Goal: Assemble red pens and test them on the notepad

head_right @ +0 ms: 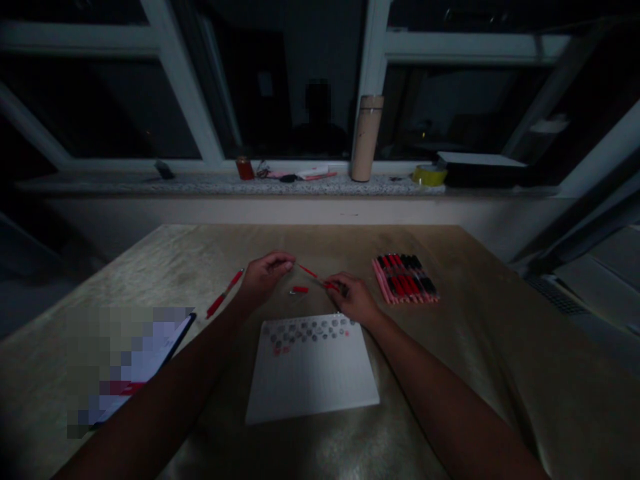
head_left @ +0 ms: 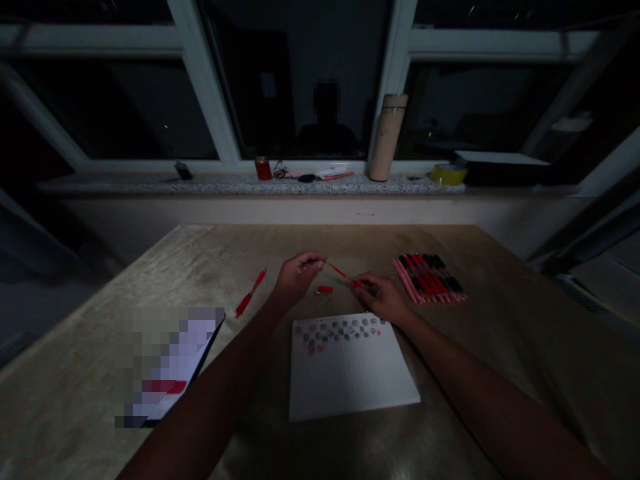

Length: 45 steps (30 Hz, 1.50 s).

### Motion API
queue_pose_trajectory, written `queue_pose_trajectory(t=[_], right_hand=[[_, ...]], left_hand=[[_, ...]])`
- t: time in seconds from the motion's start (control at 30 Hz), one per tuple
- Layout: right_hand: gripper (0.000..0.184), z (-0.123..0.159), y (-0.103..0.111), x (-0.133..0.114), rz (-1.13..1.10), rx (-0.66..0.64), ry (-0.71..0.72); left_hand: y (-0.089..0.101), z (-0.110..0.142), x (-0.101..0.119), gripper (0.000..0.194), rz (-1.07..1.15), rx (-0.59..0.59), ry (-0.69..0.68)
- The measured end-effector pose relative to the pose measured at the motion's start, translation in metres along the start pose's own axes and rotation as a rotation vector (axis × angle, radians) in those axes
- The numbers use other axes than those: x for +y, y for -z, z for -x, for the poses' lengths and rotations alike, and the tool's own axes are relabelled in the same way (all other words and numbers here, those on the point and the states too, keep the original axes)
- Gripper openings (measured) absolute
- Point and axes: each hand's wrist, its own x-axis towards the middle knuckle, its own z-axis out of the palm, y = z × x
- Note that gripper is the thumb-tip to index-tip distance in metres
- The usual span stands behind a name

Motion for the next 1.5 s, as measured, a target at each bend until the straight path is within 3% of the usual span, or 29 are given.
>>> queue_pose_trajectory(t=[0.37, 0.77, 1.5], right_hand=[[0.022, -0.001, 0.004, -0.001, 0.027, -0.005, 0.051], [0.020, 0.000, 0.004, 0.000, 0.027, 0.044, 0.038], [0.019, -0.001, 0.006, -0.004, 0.039, 0.041, 0.059]], left_hand=[[0.010, -0.002, 0.002, 0.017, -0.267, -0.092, -0.198], [0.017, -0.005, -0.006, 0.017, -0.259, -0.053, -0.160], [0.018, -0.004, 0.002, 0.014, -0.340, -0.129, -0.195]])
